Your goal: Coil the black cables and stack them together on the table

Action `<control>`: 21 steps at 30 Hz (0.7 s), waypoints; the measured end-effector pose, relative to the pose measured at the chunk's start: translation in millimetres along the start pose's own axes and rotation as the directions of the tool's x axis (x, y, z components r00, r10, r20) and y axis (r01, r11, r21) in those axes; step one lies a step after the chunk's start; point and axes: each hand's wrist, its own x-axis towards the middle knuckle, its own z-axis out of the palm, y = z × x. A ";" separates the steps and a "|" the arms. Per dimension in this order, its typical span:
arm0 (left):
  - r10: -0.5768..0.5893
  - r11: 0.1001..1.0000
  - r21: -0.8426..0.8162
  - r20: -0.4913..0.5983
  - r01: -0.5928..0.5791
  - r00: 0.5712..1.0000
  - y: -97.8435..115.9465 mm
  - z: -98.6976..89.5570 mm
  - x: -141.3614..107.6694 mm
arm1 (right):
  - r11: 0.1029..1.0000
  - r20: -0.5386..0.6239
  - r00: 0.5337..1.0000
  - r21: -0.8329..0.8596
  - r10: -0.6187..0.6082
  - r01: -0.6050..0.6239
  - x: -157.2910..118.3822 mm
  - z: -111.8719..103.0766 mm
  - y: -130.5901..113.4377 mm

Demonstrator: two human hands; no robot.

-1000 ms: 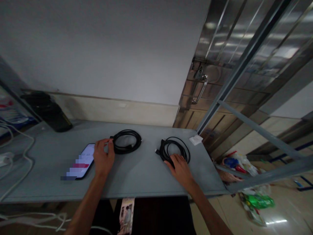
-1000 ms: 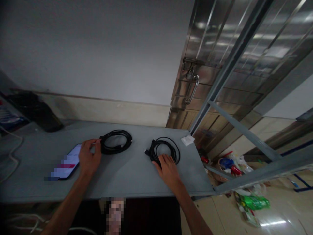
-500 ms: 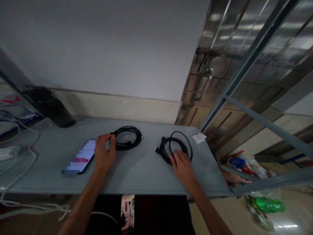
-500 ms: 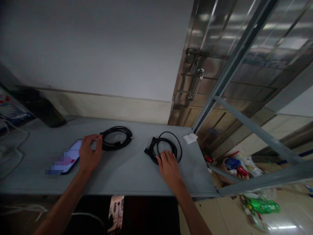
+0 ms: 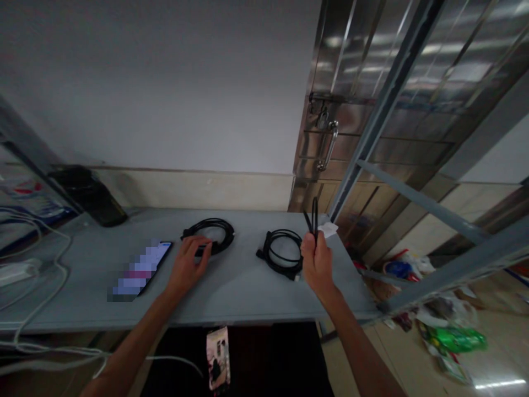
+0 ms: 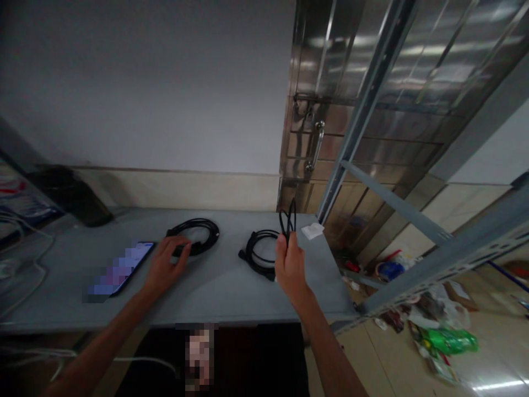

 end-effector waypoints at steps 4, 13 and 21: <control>-0.028 0.981 -0.183 0.219 0.070 0.975 39.4 8.7 -17.3 | 0.942 -0.161 0.987 0.328 -0.014 0.067 44.1 -22.3 -60.7; -0.281 0.563 -0.573 0.544 0.595 0.790 128.8 41.0 -26.4 | 0.817 -0.294 0.946 0.506 -0.138 0.277 79.5 -46.0 -144.2; -0.276 0.475 -0.599 0.594 0.644 0.756 123.1 39.9 -15.5 | 0.958 0.115 0.975 0.239 -0.188 0.156 27.0 -47.3 -88.4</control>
